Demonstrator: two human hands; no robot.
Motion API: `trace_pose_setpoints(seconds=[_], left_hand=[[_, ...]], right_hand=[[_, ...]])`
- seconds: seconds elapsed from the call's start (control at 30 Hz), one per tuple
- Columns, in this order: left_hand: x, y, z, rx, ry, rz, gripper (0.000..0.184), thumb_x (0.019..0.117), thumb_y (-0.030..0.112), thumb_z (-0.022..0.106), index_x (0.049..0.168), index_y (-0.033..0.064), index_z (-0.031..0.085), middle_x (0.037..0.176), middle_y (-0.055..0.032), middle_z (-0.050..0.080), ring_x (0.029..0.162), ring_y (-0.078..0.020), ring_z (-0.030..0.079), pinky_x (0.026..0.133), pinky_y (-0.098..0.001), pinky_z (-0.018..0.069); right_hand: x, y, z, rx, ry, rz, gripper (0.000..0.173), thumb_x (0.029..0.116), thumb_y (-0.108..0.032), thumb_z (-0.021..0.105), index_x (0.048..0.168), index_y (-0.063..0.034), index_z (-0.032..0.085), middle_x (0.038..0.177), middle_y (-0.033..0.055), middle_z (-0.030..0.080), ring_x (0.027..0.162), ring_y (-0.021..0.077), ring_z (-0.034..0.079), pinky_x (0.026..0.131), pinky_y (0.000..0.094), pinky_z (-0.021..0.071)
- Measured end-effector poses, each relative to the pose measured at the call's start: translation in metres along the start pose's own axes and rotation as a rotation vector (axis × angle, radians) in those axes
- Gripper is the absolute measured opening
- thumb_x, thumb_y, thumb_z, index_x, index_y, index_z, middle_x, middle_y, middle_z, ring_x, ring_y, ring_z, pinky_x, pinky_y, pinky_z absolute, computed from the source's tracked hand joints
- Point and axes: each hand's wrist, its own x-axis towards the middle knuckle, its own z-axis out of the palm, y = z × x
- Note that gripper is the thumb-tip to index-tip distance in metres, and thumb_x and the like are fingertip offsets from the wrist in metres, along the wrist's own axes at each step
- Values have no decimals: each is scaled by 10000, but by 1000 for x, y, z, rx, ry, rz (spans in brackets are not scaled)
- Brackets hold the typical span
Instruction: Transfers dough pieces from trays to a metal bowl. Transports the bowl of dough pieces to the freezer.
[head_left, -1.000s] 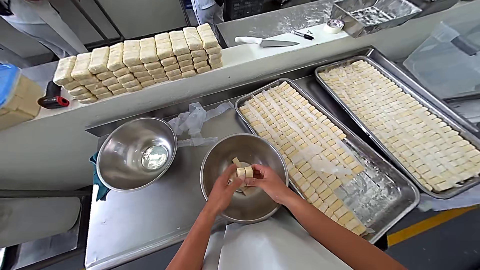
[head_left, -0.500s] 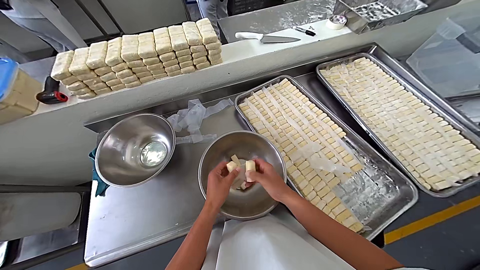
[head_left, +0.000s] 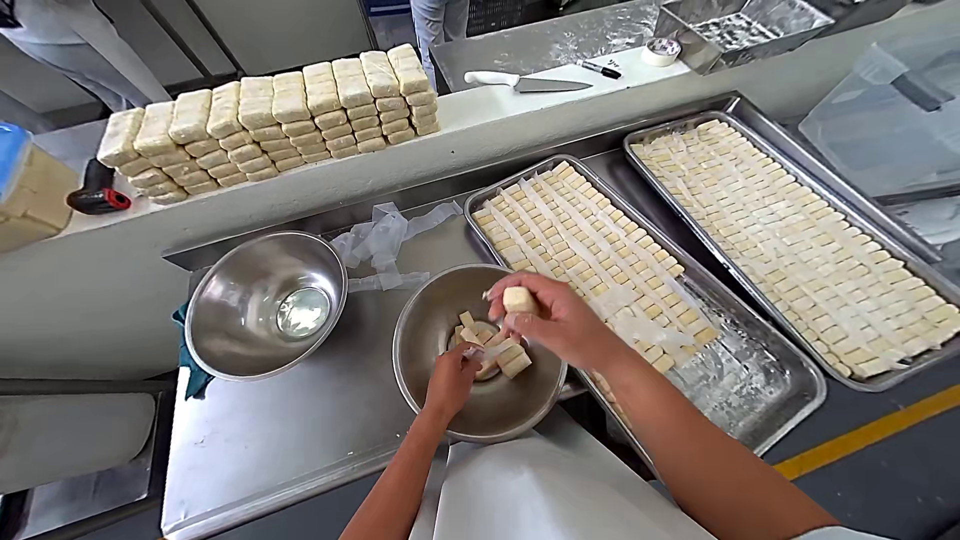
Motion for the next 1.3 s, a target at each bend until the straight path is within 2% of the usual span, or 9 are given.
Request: trace_pose_setpoints(seconds=[0.13,0.27,0.47,0.57,0.63,0.7,0.83,1.1,1.3], left_hand=[[-8,7,-14,-124,46,-8,187,1045,95,557,1124,16,706,974,-77,754,883,-152,745,865,-351,620],[-16,27,-21,85,-63,141,199,1023,132,588,1135,50,731,1011,-76,743,943,-159,714,914,-386,576],[-40,62,-28,-145,77,458,196,991,31,552,1078,41,728,929,-28,733,840,-95,700,809,-317,602],[-38,58,-37,-326,263,400,197,1020,127,547,1127,42,689,1002,-30,723,910,-112,691,839,-317,590],[-35,46,-45,-296,193,249,376,1004,221,578,1339,50,586,1296,-81,646,1171,-181,628,989,-390,536],[-34,39,-45,-286,31,120,534,948,224,694,1419,43,518,1317,-104,638,1177,-194,646,1001,-400,557],[-34,44,-34,-247,-8,90,258,932,160,747,1144,24,690,959,-69,746,880,-148,727,845,-337,609],[-32,40,-30,-424,123,134,136,979,69,661,1098,6,679,956,-75,736,898,-146,709,848,-336,593],[-33,43,-27,39,403,163,223,868,216,815,990,48,734,862,-63,729,816,-171,708,776,-448,588]], right_hand=[[3,54,-9,-727,-92,318,735,914,-212,771,1550,-87,424,1509,175,491,1359,361,512,1099,570,446],[-15,122,28,-652,-358,402,730,923,-260,759,1558,-114,429,1586,129,427,1445,313,432,1162,546,384],[-29,119,51,98,-219,478,421,939,-168,739,1309,-30,592,1117,83,695,961,128,684,891,320,569],[-31,108,55,479,-50,542,296,980,-60,655,1252,9,564,1070,90,718,920,179,735,834,343,630],[-27,99,49,338,-74,529,301,970,-95,683,1227,19,573,1044,92,713,898,162,730,833,326,626],[-17,85,37,-27,-255,528,320,947,-217,737,1154,1,627,984,84,683,886,133,669,847,334,557],[-8,71,34,-255,-322,487,304,932,-281,762,1079,-31,670,909,89,660,839,166,633,796,388,522],[-21,88,45,237,94,414,370,928,-46,729,1284,-17,633,1080,113,718,934,164,700,859,332,589],[-24,86,47,-149,188,375,345,931,-212,773,1215,-54,657,995,82,719,844,152,704,796,345,601]])
